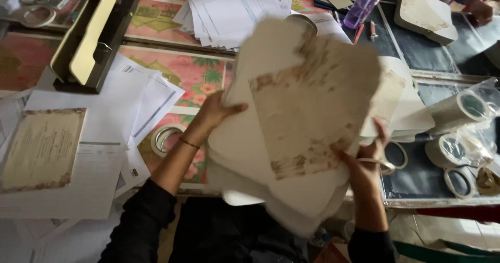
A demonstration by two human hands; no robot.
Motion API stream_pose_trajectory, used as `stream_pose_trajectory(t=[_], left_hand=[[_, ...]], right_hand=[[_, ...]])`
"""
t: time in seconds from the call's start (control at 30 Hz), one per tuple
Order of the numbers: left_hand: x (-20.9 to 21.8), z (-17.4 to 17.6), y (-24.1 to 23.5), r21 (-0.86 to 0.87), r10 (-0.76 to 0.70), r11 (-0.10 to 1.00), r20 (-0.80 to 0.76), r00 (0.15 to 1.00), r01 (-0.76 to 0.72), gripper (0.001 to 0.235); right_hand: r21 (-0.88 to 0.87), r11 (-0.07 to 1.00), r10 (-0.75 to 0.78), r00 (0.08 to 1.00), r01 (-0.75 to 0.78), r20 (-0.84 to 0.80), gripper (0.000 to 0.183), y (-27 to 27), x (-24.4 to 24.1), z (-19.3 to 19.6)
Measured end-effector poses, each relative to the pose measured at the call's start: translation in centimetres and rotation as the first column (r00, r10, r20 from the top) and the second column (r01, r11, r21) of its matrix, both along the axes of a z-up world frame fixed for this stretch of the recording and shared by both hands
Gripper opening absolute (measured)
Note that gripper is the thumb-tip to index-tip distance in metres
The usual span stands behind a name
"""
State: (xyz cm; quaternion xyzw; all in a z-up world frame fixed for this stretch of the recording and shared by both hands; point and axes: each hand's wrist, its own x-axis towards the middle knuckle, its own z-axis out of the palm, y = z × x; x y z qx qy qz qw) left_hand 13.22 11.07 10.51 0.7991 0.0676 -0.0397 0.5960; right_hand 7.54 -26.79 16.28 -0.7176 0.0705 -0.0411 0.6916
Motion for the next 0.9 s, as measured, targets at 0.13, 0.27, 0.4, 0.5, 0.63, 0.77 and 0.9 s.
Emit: stream_pose_trajectory(t=[0.13,0.27,0.4,0.5,0.63,0.77,0.9], left_hand=[[-1.1,4.8,-1.4,-0.041,0.139,0.990,0.277,0.951,-0.133,0.098],[-2.6,6.7,-1.5,-0.144,0.141,0.986,0.476,0.868,-0.082,0.065],[-2.6,2.5,-1.0,-0.072,0.019,0.997,0.527,0.850,0.023,0.131],[-1.2,-1.8,0.1,-0.352,0.108,0.924,0.612,0.783,0.148,0.120],[-2.4,-1.3,0.7,-0.379,0.138,0.921,0.538,0.832,0.092,0.100],[-2.2,-0.9,0.7,-0.454,0.070,0.852,0.591,0.803,0.260,0.088],[0.3,-3.4,1.6,-0.343,-0.045,0.896,0.566,0.823,0.284,0.113]], right_hand=[[-0.145,0.966,0.257,0.804,-0.212,0.537,0.124,-3.0,1.3,0.0],[-0.259,0.948,0.318,0.622,-0.186,0.716,0.122,-2.2,1.4,1.7],[-0.221,0.945,0.327,0.654,-0.242,0.682,0.134,-3.3,1.9,-0.6],[-0.164,0.938,0.337,0.701,-0.304,0.629,0.153,-4.7,3.6,-3.6],[-0.079,0.955,0.267,0.708,-0.287,0.653,0.153,-5.9,5.7,-6.2],[-0.081,0.960,0.262,0.766,-0.267,0.586,0.147,-6.3,5.2,-6.4],[-0.076,0.974,0.220,0.811,-0.213,0.542,0.146,-6.0,3.9,-6.7]])
